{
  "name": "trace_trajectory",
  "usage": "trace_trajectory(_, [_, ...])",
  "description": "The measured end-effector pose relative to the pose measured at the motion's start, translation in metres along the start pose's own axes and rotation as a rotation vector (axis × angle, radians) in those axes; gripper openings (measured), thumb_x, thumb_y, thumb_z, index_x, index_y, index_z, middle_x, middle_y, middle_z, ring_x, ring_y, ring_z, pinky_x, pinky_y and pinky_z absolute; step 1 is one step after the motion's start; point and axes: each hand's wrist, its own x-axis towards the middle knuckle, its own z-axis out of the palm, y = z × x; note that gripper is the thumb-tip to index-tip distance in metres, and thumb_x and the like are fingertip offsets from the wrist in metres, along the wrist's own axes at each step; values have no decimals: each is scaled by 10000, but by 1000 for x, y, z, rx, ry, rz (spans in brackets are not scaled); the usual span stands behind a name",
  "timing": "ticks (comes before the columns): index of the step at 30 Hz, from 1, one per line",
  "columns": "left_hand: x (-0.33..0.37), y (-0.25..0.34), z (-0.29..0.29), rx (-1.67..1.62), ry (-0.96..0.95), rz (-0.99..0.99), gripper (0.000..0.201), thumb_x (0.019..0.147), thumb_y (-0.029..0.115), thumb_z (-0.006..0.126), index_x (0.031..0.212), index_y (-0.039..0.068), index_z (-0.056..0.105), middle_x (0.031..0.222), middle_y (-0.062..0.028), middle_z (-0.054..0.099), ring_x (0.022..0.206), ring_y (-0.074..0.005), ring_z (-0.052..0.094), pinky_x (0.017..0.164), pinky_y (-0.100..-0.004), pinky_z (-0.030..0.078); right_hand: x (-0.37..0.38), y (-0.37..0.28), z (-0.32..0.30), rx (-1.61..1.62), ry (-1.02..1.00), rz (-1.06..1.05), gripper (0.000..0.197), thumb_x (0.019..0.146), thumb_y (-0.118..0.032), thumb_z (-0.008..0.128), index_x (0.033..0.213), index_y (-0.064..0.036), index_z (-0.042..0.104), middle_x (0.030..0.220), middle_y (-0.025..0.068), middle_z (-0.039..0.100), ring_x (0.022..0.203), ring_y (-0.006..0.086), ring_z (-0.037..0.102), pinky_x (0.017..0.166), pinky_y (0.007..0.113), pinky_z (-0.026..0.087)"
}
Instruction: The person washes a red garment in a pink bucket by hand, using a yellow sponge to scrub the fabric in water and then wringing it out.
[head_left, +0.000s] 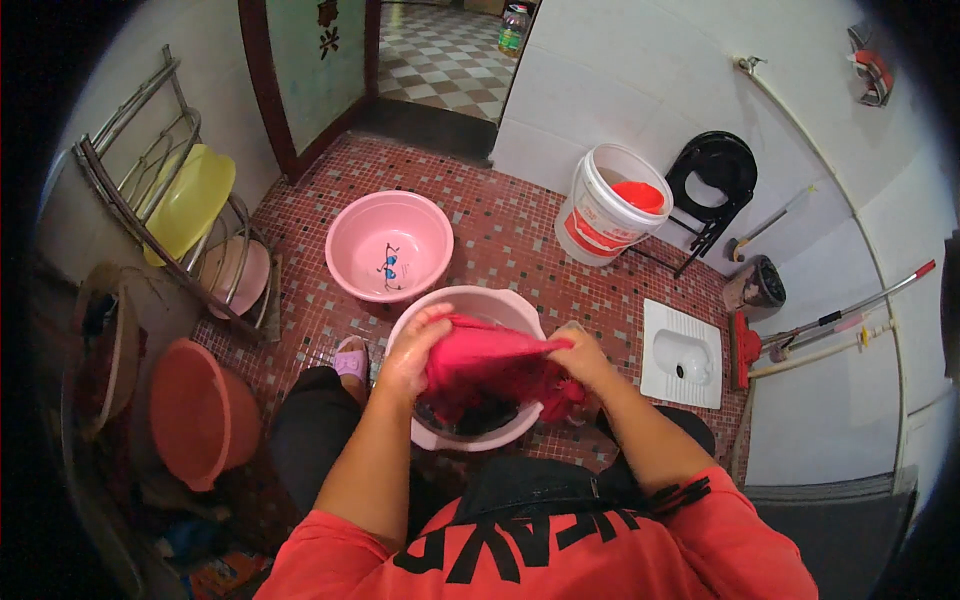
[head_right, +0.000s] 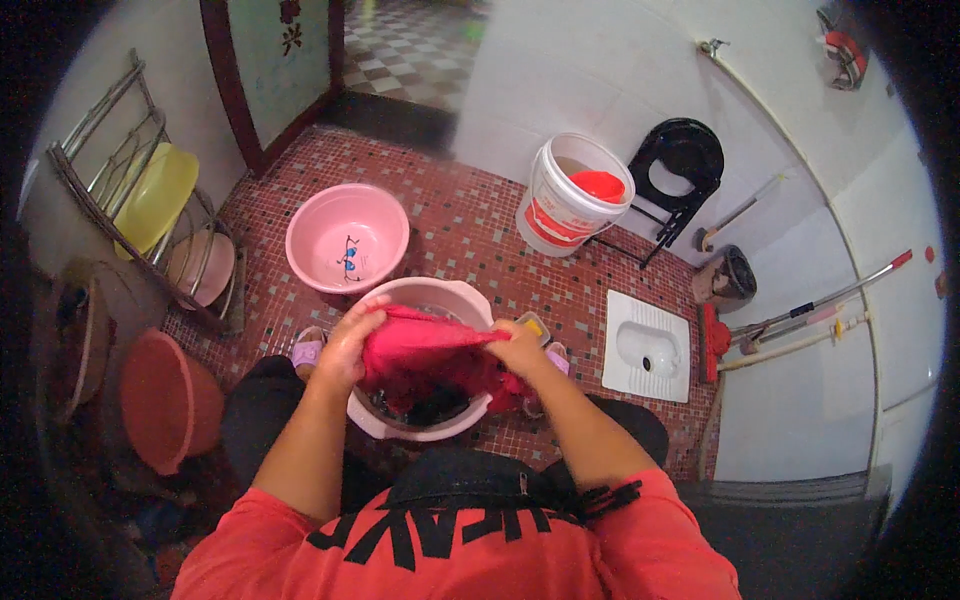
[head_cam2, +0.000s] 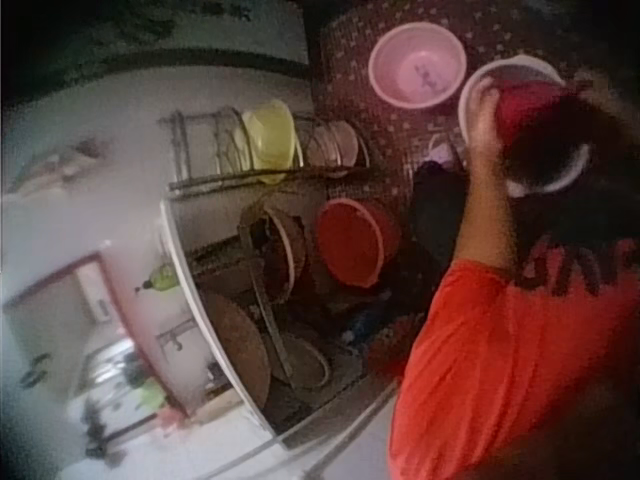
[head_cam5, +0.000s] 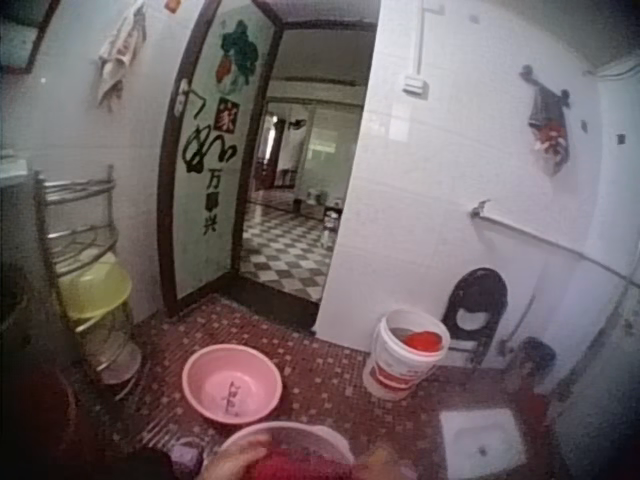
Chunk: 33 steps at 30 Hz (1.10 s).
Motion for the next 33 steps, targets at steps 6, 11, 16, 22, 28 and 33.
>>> trace_trajectory(6, [-13, -59, -7, 1158, -367, 61, 680, 651, 273, 753, 1203, 35, 436, 1055, -156, 576, 972, -272, 553, 852, -348, 426, 11, -39, -10, 988, 109, 2, 59, 750, -42, 578, 802, -54, 554, 711, 21, 558, 685, 124, 549, 627, 261, 448])
trace_trajectory(11, [-13, -49, 11, 1512, -92, -74, 357, 693, 138, 626, 1044, 132, 558, 955, -165, 604, 909, -340, 569, 767, -386, 447, 13, -47, -17, 1242, 128, -50, 51, 782, -73, 530, 826, -62, 553, 921, 92, 587, 880, 210, 567, 804, 348, 462])
trace_trajectory(16, [-21, 1, 49, 1647, -90, 1, 326, 735, 196, 583, 1057, 152, 572, 925, -164, 601, 915, -321, 566, 776, -396, 444, 25, -24, -37, 1419, -40, 3, 242, 826, -260, 510, 896, -45, 596, 1101, 128, 570, 997, 285, 546, 904, 429, 419])
trace_trajectory(22, [-17, 27, 77, 371, -320, 149, 476, 744, 139, 617, 1182, 5, 484, 1112, -113, 555, 1008, -253, 530, 930, -332, 383, 35, -5, -16, 1334, -135, 243, 273, 856, -223, 460, 1007, -19, 561, 1045, 145, 598, 949, 275, 579, 872, 424, 450])
trace_trajectory(28, [25, -54, 13, -721, 177, -103, 365, 844, 339, 495, 1058, 50, 559, 1013, -147, 595, 958, -277, 562, 874, -419, 435, 20, -77, 54, 307, 193, -368, 217, 701, -70, 591, 909, -40, 539, 823, 96, 586, 756, 216, 575, 724, 340, 478])
trace_trajectory(33, [23, -100, -19, -530, -26, -156, 409, 870, 477, 424, 1026, 116, 539, 940, -73, 587, 898, -232, 564, 812, -416, 461, -10, -81, 101, -398, -53, -439, 194, 724, -214, 592, 812, -47, 545, 859, 175, 567, 816, 340, 560, 701, 403, 459])
